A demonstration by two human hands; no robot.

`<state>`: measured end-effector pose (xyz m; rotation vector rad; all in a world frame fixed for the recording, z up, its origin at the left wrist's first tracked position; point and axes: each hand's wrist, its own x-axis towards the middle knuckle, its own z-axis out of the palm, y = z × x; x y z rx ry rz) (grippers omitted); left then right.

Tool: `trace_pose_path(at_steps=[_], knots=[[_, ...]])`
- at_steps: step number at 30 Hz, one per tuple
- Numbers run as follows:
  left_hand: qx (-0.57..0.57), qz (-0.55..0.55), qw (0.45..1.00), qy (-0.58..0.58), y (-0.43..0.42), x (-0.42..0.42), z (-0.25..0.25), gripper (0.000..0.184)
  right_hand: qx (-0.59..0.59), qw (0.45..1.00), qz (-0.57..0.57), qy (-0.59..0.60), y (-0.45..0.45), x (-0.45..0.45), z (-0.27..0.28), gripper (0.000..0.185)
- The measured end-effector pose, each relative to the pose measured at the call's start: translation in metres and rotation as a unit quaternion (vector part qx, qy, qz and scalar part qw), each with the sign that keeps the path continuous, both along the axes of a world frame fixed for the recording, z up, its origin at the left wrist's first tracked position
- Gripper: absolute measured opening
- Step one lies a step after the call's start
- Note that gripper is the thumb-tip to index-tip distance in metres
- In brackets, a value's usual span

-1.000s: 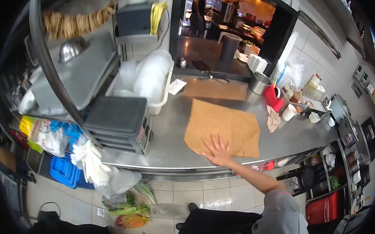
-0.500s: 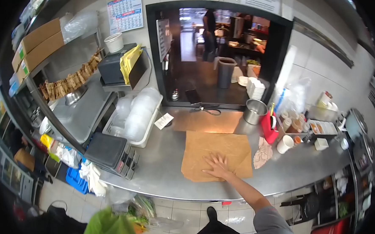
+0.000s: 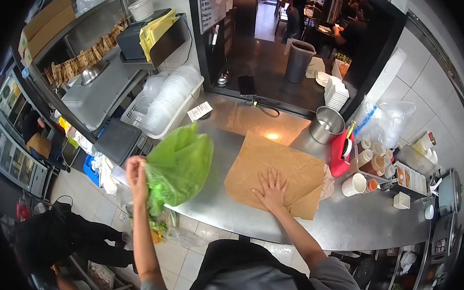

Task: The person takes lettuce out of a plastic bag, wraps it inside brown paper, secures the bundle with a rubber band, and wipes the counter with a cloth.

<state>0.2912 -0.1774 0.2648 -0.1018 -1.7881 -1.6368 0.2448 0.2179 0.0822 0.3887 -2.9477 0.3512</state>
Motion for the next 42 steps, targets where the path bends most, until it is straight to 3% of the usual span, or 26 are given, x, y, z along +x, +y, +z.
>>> trace_pose_path(at_steps=[5,8,9,12,13,16,19,22,26,28,30,31,35,42], knots=[[-0.033,-0.044,0.983,-0.173,-0.002,-0.014,-0.102,0.003,0.001,0.998,0.060,-0.006,-0.020,0.005,0.001,0.070],[0.010,-0.020,0.980,-0.199,-0.012,-0.009,-0.124,0.004,-0.006,0.998,0.061,-0.010,-0.029,-0.001,0.001,0.069],[0.028,-0.007,0.980,-0.196,-0.015,-0.006,-0.125,0.005,-0.008,0.998,0.055,-0.011,-0.031,-0.001,0.002,0.068],[-0.060,-0.030,0.966,-0.251,-0.030,0.000,-0.120,0.009,-0.037,0.996,0.037,-0.072,-0.038,-0.012,0.010,0.070],[-0.124,-0.043,0.936,-0.327,-0.037,0.001,-0.112,0.018,-0.060,0.995,0.026,-0.080,-0.042,-0.024,0.012,0.072],[-0.352,0.048,0.910,-0.213,-0.041,0.007,-0.065,0.033,-0.144,0.987,0.004,-0.076,-0.059,-0.074,0.020,0.078],[-0.362,0.155,0.901,-0.185,-0.063,0.002,-0.033,0.044,-0.230,0.973,0.020,-0.005,-0.086,-0.159,0.042,0.084],[-0.311,0.243,0.902,-0.176,-0.091,-0.017,-0.019,0.040,-0.241,0.970,0.017,0.033,-0.115,-0.258,0.049,0.089],[-0.434,0.341,0.815,-0.176,-0.145,-0.048,-0.040,0.038,-0.156,0.981,-0.102,0.051,-0.142,-0.368,0.057,0.099],[-0.407,0.345,0.826,-0.180,-0.151,-0.060,-0.045,0.038,-0.118,0.981,-0.153,0.031,-0.140,-0.406,0.053,0.102],[-0.404,0.346,0.825,-0.192,-0.160,-0.066,-0.059,0.039,-0.090,0.977,-0.191,-0.022,-0.131,-0.433,0.049,0.104],[-0.400,0.348,0.825,-0.195,-0.160,-0.066,-0.058,0.039,-0.063,0.979,-0.188,-0.047,-0.131,-0.438,0.056,0.096],[-0.385,0.348,0.828,-0.214,-0.156,-0.068,-0.054,0.039,-0.020,0.984,-0.178,-0.003,-0.138,-0.464,0.040,0.080],[-0.381,0.355,0.825,-0.220,-0.153,-0.068,-0.050,0.039,-0.016,0.993,-0.116,-0.034,-0.139,-0.480,0.046,0.083]])
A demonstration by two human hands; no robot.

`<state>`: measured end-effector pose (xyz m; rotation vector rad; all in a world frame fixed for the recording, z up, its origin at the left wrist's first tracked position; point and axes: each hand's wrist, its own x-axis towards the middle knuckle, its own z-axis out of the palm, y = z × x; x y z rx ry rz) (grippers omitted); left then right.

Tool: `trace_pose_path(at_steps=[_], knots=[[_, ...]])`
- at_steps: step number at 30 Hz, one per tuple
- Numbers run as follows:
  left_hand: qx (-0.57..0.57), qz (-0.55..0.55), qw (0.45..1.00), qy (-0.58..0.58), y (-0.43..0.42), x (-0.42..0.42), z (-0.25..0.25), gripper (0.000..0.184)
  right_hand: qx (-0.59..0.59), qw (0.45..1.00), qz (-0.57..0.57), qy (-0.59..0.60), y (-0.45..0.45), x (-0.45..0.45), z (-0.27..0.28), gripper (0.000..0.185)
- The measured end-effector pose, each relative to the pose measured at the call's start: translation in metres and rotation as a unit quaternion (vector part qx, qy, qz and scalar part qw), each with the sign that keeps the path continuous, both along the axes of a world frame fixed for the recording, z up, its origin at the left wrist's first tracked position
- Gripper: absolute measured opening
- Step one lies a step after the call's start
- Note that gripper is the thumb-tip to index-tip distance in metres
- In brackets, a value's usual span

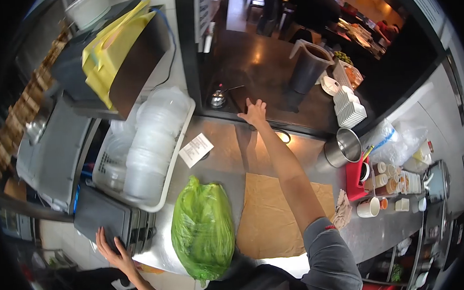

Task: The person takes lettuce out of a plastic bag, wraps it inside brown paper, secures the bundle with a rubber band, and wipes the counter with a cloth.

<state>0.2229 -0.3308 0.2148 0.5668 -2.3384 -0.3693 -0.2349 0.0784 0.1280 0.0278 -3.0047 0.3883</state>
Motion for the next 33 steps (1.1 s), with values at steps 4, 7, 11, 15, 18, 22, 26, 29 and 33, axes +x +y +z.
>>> trace_pose_path(at_steps=[4,7,11,15,18,22,26,29,33], knots=[[-0.013,-0.007,1.000,0.003,-0.004,-0.001,-0.005,0.039,-0.041,0.998,-0.003,0.038,0.009,-0.008,-0.009,0.087],[0.014,-0.017,1.000,0.010,-0.001,-0.005,-0.005,0.038,-0.066,0.980,0.030,0.183,0.017,-0.014,-0.032,0.083],[0.032,0.011,0.999,0.005,0.007,-0.003,0.014,0.038,0.035,0.984,-0.122,0.126,-0.018,-0.003,0.001,0.081],[0.034,0.028,0.998,0.039,0.004,0.003,0.013,0.039,0.060,0.981,-0.182,0.016,-0.025,-0.024,0.020,0.088],[0.029,0.022,0.998,0.055,0.000,0.002,0.010,0.040,-0.027,0.974,-0.224,-0.025,-0.009,-0.047,0.011,0.100],[0.031,0.023,0.998,0.055,0.000,0.001,0.010,0.040,-0.040,0.961,-0.263,-0.073,-0.006,-0.051,0.011,0.106],[0.036,0.025,0.997,0.063,0.001,0.002,0.012,0.041,-0.045,0.961,-0.267,-0.055,-0.001,-0.051,0.002,0.108],[0.036,0.025,0.997,0.062,0.001,0.002,0.012,0.041,-0.037,0.959,-0.274,-0.063,0.000,-0.049,0.003,0.106],[0.039,0.025,0.997,0.064,0.001,0.002,0.011,0.041,-0.035,0.961,-0.265,-0.066,-0.001,-0.044,0.007,0.107]])
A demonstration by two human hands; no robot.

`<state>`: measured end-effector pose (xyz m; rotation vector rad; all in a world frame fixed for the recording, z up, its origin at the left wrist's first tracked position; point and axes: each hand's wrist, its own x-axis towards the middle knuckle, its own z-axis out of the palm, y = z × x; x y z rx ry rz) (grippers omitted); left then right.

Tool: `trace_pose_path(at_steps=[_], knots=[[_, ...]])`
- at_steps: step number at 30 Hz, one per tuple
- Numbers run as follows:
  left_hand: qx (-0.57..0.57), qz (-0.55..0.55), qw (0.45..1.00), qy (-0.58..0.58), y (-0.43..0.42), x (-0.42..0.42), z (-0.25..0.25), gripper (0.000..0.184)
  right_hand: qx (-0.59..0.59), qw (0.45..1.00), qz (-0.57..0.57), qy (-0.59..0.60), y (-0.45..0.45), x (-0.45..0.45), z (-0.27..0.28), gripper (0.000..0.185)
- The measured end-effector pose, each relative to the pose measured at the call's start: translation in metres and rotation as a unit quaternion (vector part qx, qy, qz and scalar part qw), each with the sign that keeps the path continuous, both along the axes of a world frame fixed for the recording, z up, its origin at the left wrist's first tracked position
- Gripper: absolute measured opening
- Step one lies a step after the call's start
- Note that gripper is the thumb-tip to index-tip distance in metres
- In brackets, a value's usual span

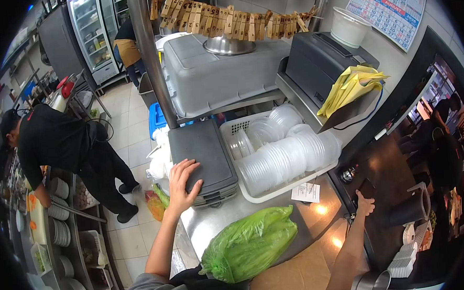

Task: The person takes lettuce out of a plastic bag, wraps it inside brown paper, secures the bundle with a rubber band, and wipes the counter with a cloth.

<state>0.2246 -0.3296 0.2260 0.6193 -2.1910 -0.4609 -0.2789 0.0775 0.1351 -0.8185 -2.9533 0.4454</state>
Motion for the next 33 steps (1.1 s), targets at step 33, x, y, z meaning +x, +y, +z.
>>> trace_pose_path(at_steps=[33], knots=[[0.019,0.002,0.991,0.136,-0.008,-0.001,-0.053,0.020,0.061,0.996,0.013,0.058,-0.012,0.024,0.028,0.093]])
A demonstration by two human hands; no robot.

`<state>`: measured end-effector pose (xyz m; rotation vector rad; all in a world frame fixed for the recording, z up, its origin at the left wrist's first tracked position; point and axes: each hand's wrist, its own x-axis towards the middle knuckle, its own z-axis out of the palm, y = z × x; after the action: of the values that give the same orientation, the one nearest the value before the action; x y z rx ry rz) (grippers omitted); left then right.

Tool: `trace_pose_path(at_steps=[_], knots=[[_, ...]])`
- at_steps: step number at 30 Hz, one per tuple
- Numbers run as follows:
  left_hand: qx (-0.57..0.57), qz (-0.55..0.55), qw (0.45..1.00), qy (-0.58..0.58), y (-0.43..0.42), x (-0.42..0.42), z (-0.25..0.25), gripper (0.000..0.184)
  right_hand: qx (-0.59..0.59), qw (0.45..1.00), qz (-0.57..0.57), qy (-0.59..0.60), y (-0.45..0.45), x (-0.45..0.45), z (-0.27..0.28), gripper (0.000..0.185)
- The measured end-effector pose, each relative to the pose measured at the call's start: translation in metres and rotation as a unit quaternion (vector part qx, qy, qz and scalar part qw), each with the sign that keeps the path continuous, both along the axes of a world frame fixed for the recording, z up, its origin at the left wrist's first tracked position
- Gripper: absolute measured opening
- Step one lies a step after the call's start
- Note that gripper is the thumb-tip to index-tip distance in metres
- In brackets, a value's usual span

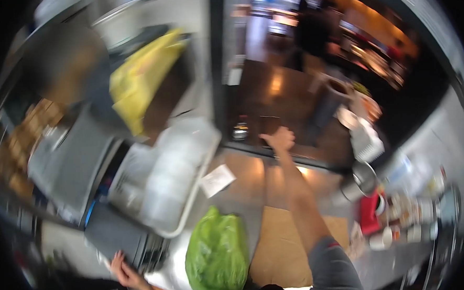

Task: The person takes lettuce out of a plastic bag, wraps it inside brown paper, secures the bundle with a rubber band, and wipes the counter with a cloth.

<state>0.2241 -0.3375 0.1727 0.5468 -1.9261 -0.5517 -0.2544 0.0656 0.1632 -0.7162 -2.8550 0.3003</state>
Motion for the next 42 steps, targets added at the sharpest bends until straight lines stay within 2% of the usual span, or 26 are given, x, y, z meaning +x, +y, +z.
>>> trace_pose_path(at_steps=[1,2,7,9,12,15,17,20,23,26,27,30,34,38,41,42], knots=[[-0.056,-0.010,0.998,-0.001,-0.014,0.003,-0.013,0.022,-0.036,0.999,-0.007,0.003,0.003,-0.003,-0.008,0.096],[-0.066,-0.019,0.998,0.004,-0.021,0.005,-0.022,0.024,-0.087,0.996,-0.008,-0.014,0.007,-0.008,-0.011,0.094],[-0.069,-0.056,0.993,0.082,0.013,-0.018,0.021,0.027,-0.153,0.988,-0.020,-0.014,0.007,-0.018,-0.016,0.089],[-0.037,-0.048,0.992,0.111,0.014,-0.019,0.016,0.029,-0.152,0.988,-0.008,-0.009,0.009,-0.021,-0.019,0.093],[-0.070,-0.042,0.991,0.107,0.012,-0.020,0.016,0.030,-0.147,0.989,0.001,-0.002,0.010,-0.022,-0.025,0.095],[-0.033,-0.009,0.995,0.098,0.014,-0.018,0.014,0.028,-0.139,0.990,0.010,0.001,0.012,-0.024,-0.026,0.095],[-0.057,-0.005,0.994,0.095,0.012,-0.018,0.013,0.027,-0.140,0.990,0.020,-0.007,0.013,-0.025,-0.026,0.094],[-0.058,-0.018,0.993,0.105,0.013,-0.020,0.015,0.027,-0.113,0.985,0.088,-0.093,0.025,-0.030,-0.011,0.105],[-0.077,-0.024,0.991,0.108,0.015,-0.024,0.020,0.028,-0.161,0.980,0.108,-0.039,0.033,-0.053,-0.016,0.093],[-0.108,-0.024,0.988,0.106,0.014,-0.026,0.023,0.028,-0.112,0.977,0.166,-0.077,0.035,-0.077,-0.018,0.070],[-0.118,-0.023,0.987,0.107,0.014,-0.028,0.023,0.027,-0.116,0.973,0.171,-0.097,0.031,-0.083,-0.015,0.056],[-0.082,-0.027,0.988,0.124,0.019,-0.031,0.026,0.028,-0.083,0.971,0.187,-0.123,0.030,-0.096,-0.018,0.055],[-0.082,-0.017,0.989,0.118,0.017,-0.032,0.025,0.029,-0.109,0.965,0.218,-0.095,0.040,-0.094,-0.015,0.049],[-0.074,-0.002,0.992,0.100,0.017,-0.029,0.025,0.029,-0.113,0.955,0.275,-0.004,0.061,-0.084,-0.025,0.046],[-0.083,-0.006,0.992,0.099,0.015,-0.027,0.023,0.029,-0.264,0.923,0.267,0.089,0.075,-0.070,-0.033,0.041],[-0.089,-0.009,0.991,0.099,0.014,-0.027,0.022,0.030,-0.276,0.910,0.285,0.123,0.077,-0.058,-0.033,0.037]])
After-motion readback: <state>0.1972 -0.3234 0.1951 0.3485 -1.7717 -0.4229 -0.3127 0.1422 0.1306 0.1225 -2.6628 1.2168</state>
